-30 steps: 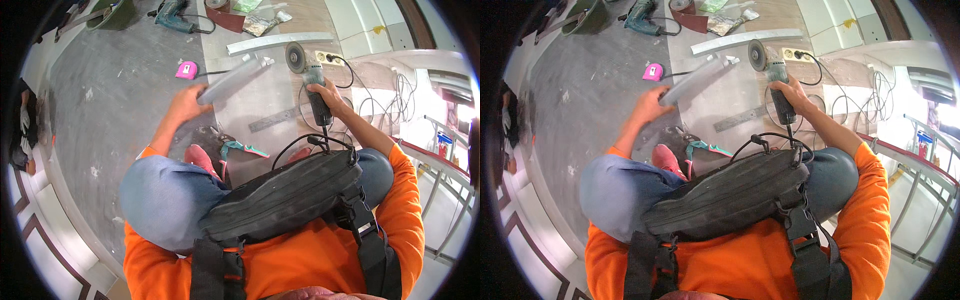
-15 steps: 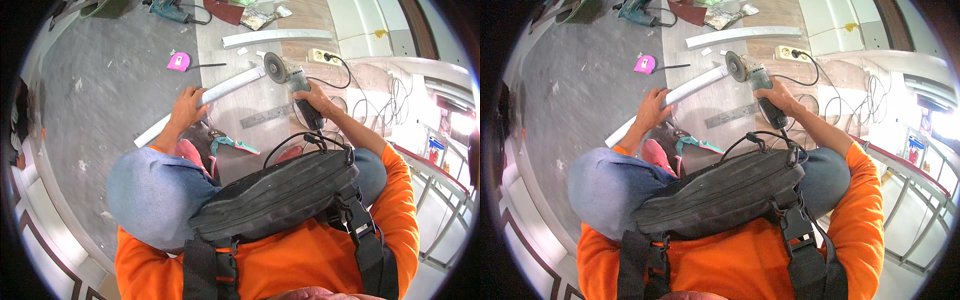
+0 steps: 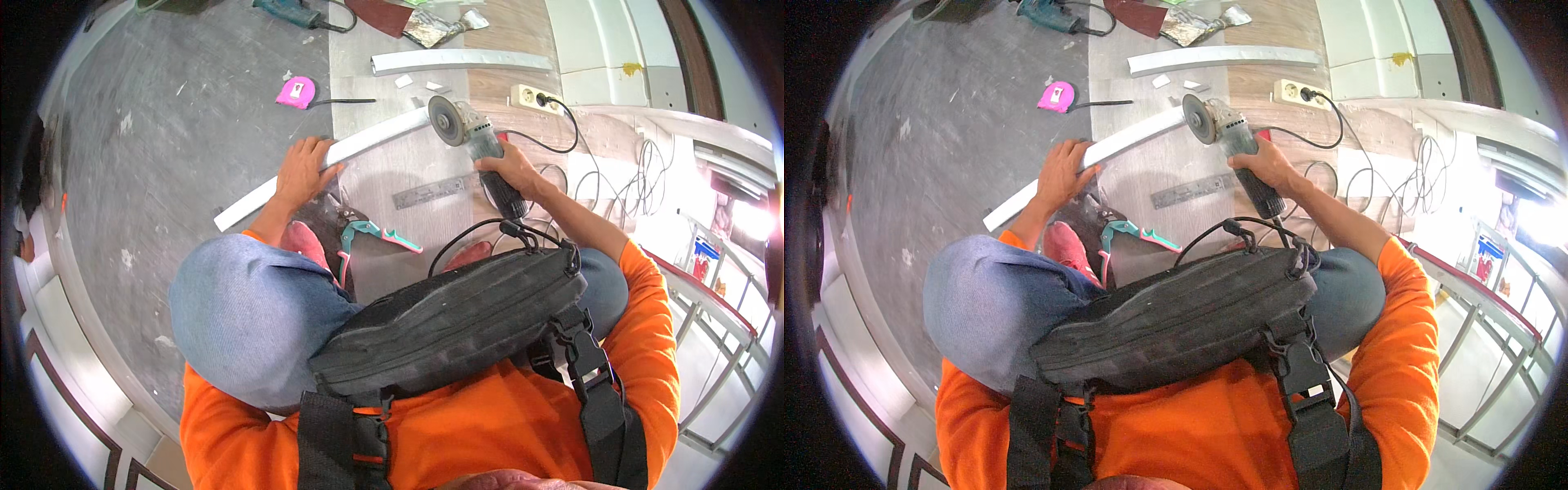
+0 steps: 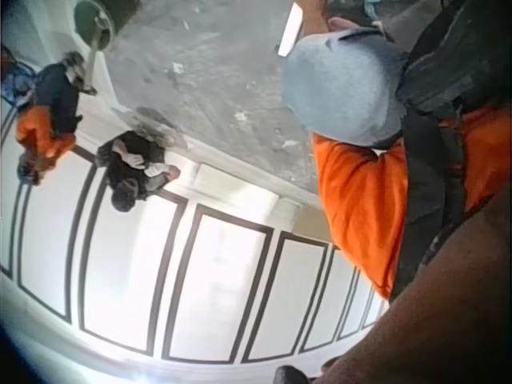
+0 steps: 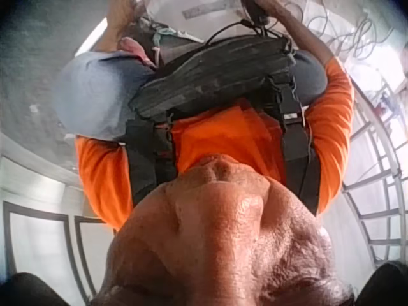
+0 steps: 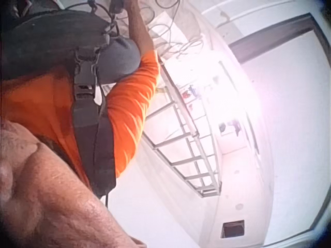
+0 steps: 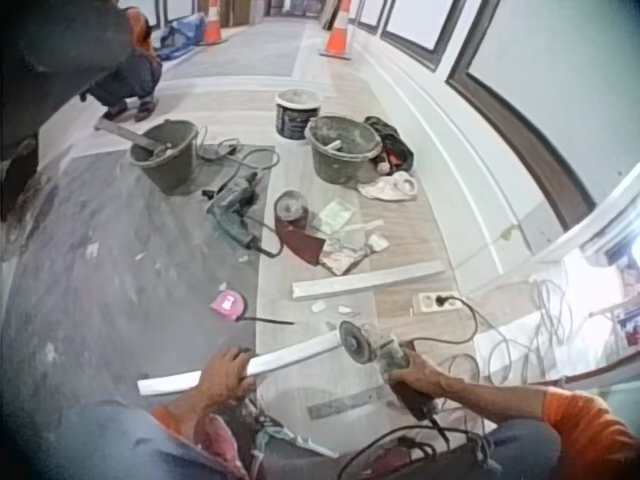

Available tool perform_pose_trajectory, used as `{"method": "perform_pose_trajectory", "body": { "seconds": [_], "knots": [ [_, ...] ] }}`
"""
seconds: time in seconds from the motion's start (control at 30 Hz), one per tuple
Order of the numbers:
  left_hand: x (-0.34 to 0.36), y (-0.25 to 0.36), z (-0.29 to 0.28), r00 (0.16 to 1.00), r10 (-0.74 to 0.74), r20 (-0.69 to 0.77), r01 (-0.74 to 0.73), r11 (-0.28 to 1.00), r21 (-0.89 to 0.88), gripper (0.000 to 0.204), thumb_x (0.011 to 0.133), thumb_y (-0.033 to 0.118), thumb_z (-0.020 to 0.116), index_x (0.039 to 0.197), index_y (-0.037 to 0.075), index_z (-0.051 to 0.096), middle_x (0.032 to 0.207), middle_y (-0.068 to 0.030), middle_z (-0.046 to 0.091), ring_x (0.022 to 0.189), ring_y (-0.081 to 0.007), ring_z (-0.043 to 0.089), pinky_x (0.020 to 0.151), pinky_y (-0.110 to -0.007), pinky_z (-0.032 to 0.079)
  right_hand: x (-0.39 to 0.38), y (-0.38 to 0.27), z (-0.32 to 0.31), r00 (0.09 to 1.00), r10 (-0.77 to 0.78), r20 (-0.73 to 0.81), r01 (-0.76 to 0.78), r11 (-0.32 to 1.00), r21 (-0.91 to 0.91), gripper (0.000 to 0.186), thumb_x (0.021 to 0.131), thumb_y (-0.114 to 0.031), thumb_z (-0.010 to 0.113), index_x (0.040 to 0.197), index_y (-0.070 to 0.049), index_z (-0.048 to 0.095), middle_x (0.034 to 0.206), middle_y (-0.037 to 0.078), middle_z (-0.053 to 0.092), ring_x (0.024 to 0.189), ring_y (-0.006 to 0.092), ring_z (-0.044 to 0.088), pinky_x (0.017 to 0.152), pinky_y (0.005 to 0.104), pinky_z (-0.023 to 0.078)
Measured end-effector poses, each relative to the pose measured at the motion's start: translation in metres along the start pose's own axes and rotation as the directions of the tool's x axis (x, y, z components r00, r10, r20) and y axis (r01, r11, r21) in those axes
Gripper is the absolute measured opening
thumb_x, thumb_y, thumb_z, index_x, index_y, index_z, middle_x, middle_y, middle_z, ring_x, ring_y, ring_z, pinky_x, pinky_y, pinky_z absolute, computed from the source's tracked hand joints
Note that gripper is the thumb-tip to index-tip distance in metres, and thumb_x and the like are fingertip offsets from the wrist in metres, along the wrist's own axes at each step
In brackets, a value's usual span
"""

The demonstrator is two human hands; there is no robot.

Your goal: The person cuts a metal profile using an angle grinder and shears, then picks up items from a bucket.

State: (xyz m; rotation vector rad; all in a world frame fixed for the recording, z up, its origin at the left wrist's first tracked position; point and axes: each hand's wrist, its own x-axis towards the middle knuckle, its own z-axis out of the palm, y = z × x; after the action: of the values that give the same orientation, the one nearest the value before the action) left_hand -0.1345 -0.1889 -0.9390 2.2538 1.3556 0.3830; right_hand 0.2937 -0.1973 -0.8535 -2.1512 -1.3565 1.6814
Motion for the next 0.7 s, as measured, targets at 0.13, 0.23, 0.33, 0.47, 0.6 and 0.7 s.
{"method": "perform_pose_trajectory", "body": {
  "seconds": [0.13,0.23,0.33,0.47,0.6,0.7],
  "knots": [
    [-0.0002,-0.0014,0.0010,1.000,0.003,-0.004,-0.003,1.000,0.002,0.048,0.087,0.030,0.073,0.128,0.009,0.060,0.119,-0.0135,0.060,0.111,-0.0365,0.056,0.096,-0.046,0.046,0.0012,0.0015,0.0002,1.000,-0.007,0.014,0.007,1.000,0.018,0.064,0.076,-0.034,0.079,0.120,0.007,0.058,0.096,0.015,0.065,0.085,0.0213,0.063,0.074,0.0365,0.052],
    [-0.0006,-0.0033,0.0017,1.000,0.007,-0.008,-0.007,1.000,0.009,0.048,0.087,0.031,0.074,0.128,0.009,0.060,0.119,-0.0136,0.060,0.111,-0.0365,0.057,0.097,-0.046,0.046,0.0014,-0.0002,0.0012,1.000,-0.015,0.014,0.015,1.000,0.011,0.064,0.076,-0.034,0.079,0.120,0.007,0.058,0.096,0.015,0.065,0.085,0.0212,0.063,0.075,0.0364,0.052],
    [-0.0005,-0.0057,0.0033,1.000,0.004,-0.004,-0.004,1.000,0.009,0.048,0.087,0.032,0.074,0.127,0.009,0.061,0.119,-0.0138,0.060,0.112,-0.0366,0.057,0.097,-0.046,0.046,-0.0004,-0.0016,0.0007,1.000,-0.021,0.014,0.021,1.000,-0.003,0.065,0.076,-0.034,0.079,0.121,0.008,0.057,0.097,0.015,0.065,0.085,0.0211,0.063,0.075,0.0363,0.052],
    [-0.0001,-0.0063,0.0051,1.000,0.002,-0.005,-0.001,1.000,0.005,0.049,0.087,0.033,0.074,0.127,0.009,0.061,0.120,-0.0142,0.060,0.112,-0.0366,0.057,0.097,-0.046,0.047,-0.0005,0.0009,0.0015,0.999,-0.040,0.005,0.040,0.999,-0.015,0.066,0.076,-0.033,0.079,0.122,0.008,0.057,0.098,0.016,0.066,0.086,0.0214,0.064,0.076,0.0365,0.052],
    [-0.0002,-0.0062,0.0056,1.000,-0.007,-0.003,0.007,1.000,-0.001,0.050,0.086,0.032,0.075,0.127,0.008,0.061,0.121,-0.0145,0.060,0.111,-0.0365,0.057,0.097,-0.046,0.047,0.0003,0.0013,0.0021,0.999,-0.044,-0.018,0.043,0.998,-0.041,0.065,0.076,-0.032,0.079,0.122,0.008,0.057,0.097,0.016,0.066,0.084,0.0215,0.064,0.076,0.0363,0.053],
    [-0.0002,-0.0076,0.0058,1.000,-0.001,-0.006,0.001,1.000,0.003,0.049,0.086,0.032,0.075,0.127,0.008,0.061,0.121,-0.0145,0.060,0.112,-0.0364,0.057,0.097,-0.046,0.047,0.0009,0.0000,0.0028,0.999,-0.035,-0.008,0.035,0.999,-0.032,0.064,0.076,-0.031,0.079,0.123,0.007,0.057,0.095,0.014,0.066,0.083,0.0208,0.064,0.075,0.0359,0.053]
  ]
}}
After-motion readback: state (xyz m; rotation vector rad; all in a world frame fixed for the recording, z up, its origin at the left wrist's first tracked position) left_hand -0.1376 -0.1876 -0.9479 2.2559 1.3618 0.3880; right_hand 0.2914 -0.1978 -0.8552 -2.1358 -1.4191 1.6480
